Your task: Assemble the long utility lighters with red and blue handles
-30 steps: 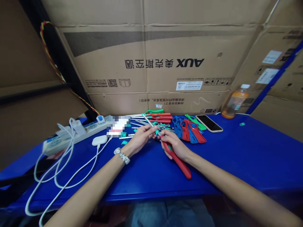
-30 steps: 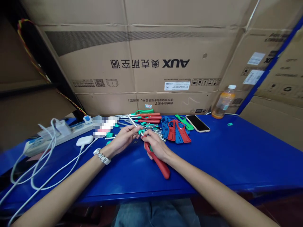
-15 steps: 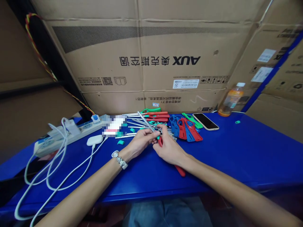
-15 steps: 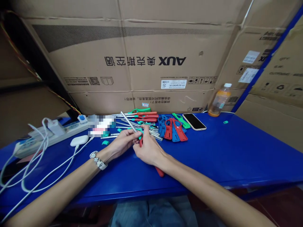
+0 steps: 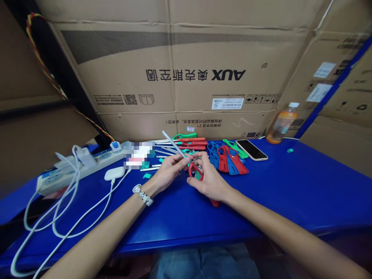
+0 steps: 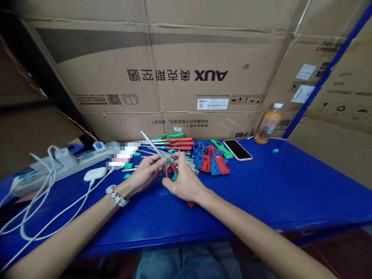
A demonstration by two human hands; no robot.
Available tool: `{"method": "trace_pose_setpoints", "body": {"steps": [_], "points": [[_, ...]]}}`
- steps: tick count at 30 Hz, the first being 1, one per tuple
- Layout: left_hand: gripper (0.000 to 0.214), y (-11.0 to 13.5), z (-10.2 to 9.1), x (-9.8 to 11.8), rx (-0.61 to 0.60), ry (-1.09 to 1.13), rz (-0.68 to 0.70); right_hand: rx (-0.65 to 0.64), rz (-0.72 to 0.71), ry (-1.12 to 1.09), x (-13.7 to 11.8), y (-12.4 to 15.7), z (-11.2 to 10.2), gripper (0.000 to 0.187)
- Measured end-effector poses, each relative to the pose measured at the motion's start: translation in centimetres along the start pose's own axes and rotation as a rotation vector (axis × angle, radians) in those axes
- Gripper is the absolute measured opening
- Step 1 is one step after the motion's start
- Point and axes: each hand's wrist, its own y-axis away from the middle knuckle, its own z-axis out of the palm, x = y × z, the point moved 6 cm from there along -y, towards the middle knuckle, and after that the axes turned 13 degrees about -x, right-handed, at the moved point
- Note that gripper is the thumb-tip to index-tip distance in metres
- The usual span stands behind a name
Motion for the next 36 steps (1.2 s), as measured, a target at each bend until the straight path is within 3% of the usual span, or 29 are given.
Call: {"method": "trace_pose_setpoints", "body": {"steps": [3,5,10,16,21,25,29,33,35,36], "points": [[0.033,0.2,-1.0,0.8,0.047,0.058,0.032,-0.264,0.167,-0.156,1.6,0.3,1.3,0.033],[0.036,0.3,-0.8,1.0,0.068,0.080,0.017,-0.333,0.210,-0.224,2.2,0.4,1.8,0.035],[0.045,0.0,0.9,0.7,0.193,0.153,0.031,-0.219,0.141,-0.239,1.9,0.2,2.2,0.036],[0.049,0.2,1.8,0.7,0.279,0.080,0.117,-0.078,0.129,-0.036,1.0,-0.2,2.8,0.028],[0.051,0.1,2.1,0.4,0.243,0.066,0.072,-0.043,0.121,-0.003,0.8,-0.4,2.6,0.027],[0.049,-0.2,2.0,0.5,0.193,0.083,0.049,-0.061,0.107,-0.117,1.1,-0.5,2.7,0.031],[0.051,-0.4,0.8,0.7,0.130,-0.011,0.017,-0.148,0.137,-0.302,1.8,-0.8,2.5,0.040],[0.056,-1.2,-2.9,0.9,0.143,-0.141,-0.036,-0.178,0.199,-0.325,2.4,-1.2,-0.2,0.040],[0.049,-2.1,-5.4,1.8,0.183,-0.402,-0.021,-0.150,0.165,-0.183,2.3,-1.9,-2.8,0.039],[0.041,-2.8,-6.5,2.3,0.183,-0.636,-0.017,-0.132,0.132,-0.054,2.2,-2.4,-4.3,0.038]]}}
